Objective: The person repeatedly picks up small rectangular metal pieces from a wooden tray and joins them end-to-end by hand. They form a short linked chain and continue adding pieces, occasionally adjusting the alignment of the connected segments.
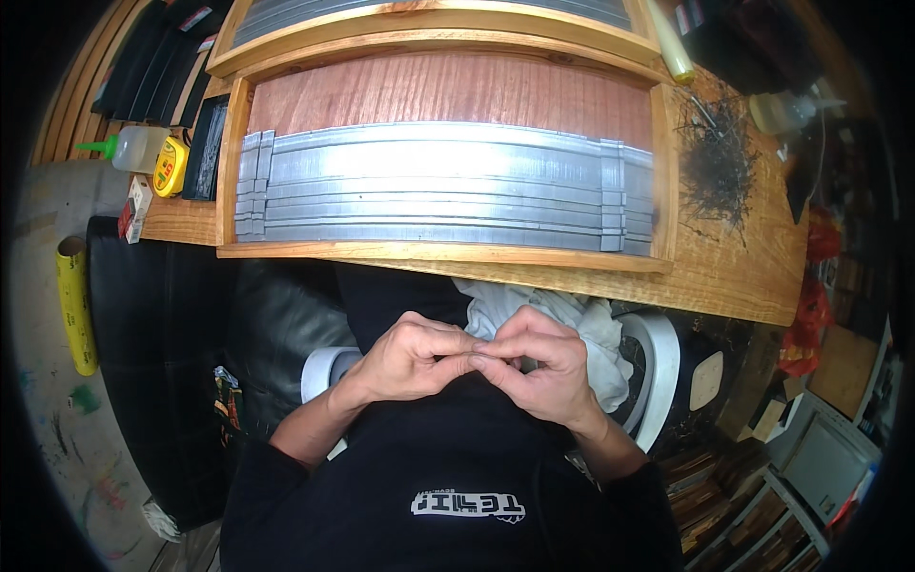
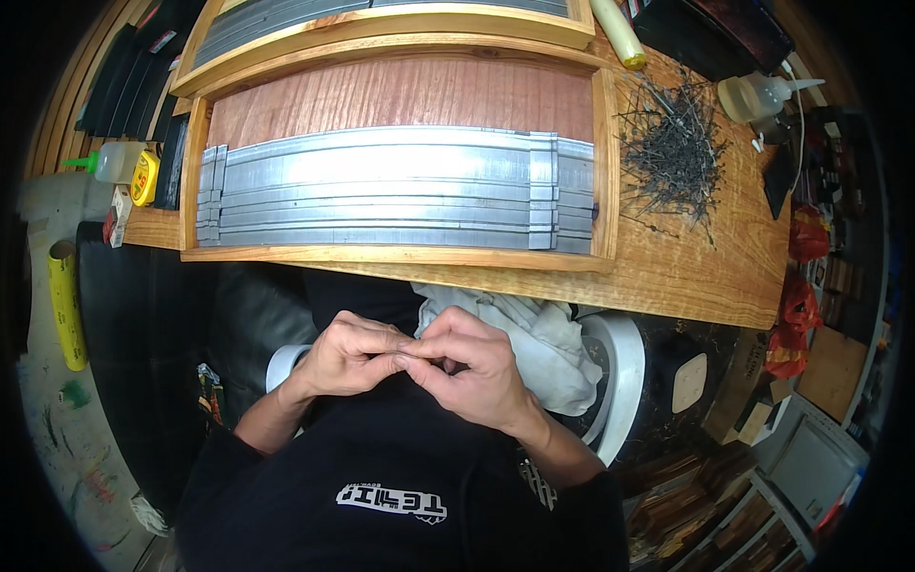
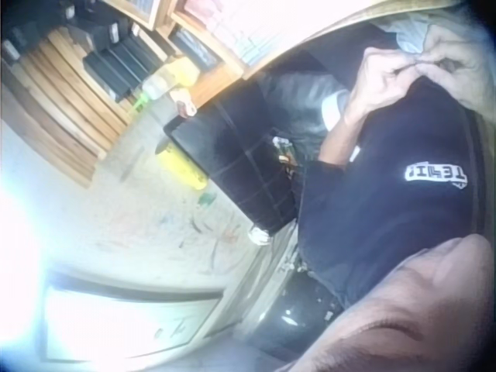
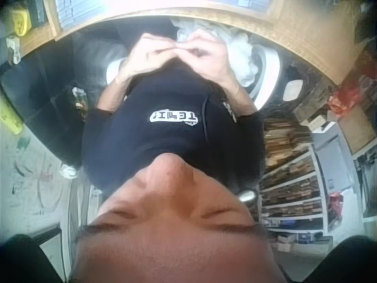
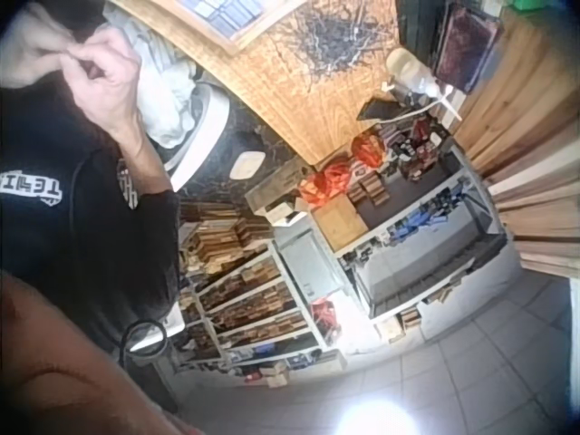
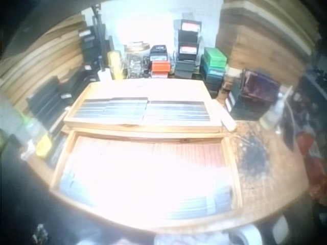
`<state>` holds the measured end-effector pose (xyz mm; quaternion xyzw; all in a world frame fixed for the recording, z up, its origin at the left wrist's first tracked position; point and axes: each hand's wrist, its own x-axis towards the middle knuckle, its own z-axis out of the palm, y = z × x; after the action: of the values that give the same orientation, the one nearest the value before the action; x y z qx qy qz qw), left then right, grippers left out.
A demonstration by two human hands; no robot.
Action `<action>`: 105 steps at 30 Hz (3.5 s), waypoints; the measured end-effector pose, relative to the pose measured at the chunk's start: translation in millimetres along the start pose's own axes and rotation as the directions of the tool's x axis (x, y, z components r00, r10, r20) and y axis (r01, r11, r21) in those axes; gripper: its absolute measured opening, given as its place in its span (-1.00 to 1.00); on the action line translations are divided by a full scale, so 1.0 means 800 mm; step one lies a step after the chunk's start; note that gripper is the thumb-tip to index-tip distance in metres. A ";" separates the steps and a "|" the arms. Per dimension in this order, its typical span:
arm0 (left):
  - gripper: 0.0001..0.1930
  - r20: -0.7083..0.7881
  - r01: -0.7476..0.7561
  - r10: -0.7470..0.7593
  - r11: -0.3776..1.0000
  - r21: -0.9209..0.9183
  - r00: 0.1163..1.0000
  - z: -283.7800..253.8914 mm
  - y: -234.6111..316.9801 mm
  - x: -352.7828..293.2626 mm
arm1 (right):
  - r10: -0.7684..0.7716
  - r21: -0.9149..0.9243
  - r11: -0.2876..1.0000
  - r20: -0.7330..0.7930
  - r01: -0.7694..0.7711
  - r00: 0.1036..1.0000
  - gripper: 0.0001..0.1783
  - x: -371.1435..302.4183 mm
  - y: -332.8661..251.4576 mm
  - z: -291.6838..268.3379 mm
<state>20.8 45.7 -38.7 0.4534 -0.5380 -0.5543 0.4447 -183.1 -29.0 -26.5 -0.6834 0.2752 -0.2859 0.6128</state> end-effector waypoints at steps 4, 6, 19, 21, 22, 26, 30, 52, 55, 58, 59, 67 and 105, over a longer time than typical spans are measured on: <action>-0.83 -0.006 0.009 -0.009 0.999 0.040 1.000 0.000 -0.002 -0.002 | -0.003 -0.003 1.000 -0.006 0.003 1.000 -0.72 0.004 -0.003 0.003; -0.84 -0.004 0.019 -0.019 0.998 0.052 1.000 0.000 -0.003 -0.003 | -0.034 -0.023 0.999 -0.018 0.034 0.999 -0.72 0.006 -0.001 0.004; -0.84 -0.087 -0.034 0.039 0.998 0.056 0.995 0.013 -0.012 -0.005 | 0.014 -0.008 1.000 0.004 -0.014 1.000 -0.79 0.010 -0.002 0.002; -0.83 -0.086 -0.035 0.040 0.998 0.059 0.995 0.013 -0.012 -0.004 | 0.015 -0.007 1.000 0.005 -0.015 1.000 -0.79 0.011 -0.003 0.002; -0.83 -0.086 -0.034 0.039 0.998 0.061 0.996 0.013 -0.011 -0.004 | 0.015 -0.006 1.000 0.007 -0.015 1.000 -0.79 0.011 -0.003 0.002; -0.82 -0.088 -0.025 0.030 0.998 0.057 0.996 0.013 -0.009 -0.002 | 0.020 0.000 1.000 0.016 -0.020 1.000 -0.79 0.012 -0.004 0.000; -0.81 -0.087 -0.038 0.043 0.997 0.061 0.995 0.014 -0.011 -0.002 | 0.022 -0.005 1.000 0.020 -0.022 1.000 -0.79 0.011 -0.003 0.000; -0.79 -0.058 -0.016 0.019 0.999 0.043 0.998 0.008 -0.005 0.000 | -0.043 -0.028 0.999 -0.055 0.041 0.998 -0.77 0.008 -0.002 0.001; -0.78 -0.062 -0.022 0.024 0.999 0.041 0.998 0.008 -0.004 0.001 | -0.038 -0.027 0.999 -0.053 0.036 0.998 -0.77 0.009 -0.002 0.002; -0.79 -0.072 -0.029 0.032 0.999 0.038 0.997 0.009 -0.004 0.001 | -0.045 -0.026 0.999 -0.058 0.043 0.997 -0.78 0.010 -0.003 0.002; -0.79 -0.075 -0.031 0.034 0.999 0.038 0.997 0.009 -0.004 0.000 | -0.045 -0.027 0.999 -0.059 0.044 0.997 -0.78 0.011 -0.004 0.002; -0.79 -0.069 -0.029 0.032 0.999 0.043 0.997 0.008 -0.005 -0.001 | -0.058 -0.030 0.998 -0.058 0.057 0.997 -0.79 0.013 -0.007 0.001; -0.78 -0.078 0.023 -0.018 0.998 0.061 0.997 0.009 0.005 0.006 | -0.067 -0.112 0.992 -0.028 0.063 0.997 -0.80 0.015 -0.011 -0.007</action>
<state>12.7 41.9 -34.6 0.4935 -0.5325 -0.5241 0.4452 -178.6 -40.8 -16.7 -0.7203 0.2779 -0.3009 0.5598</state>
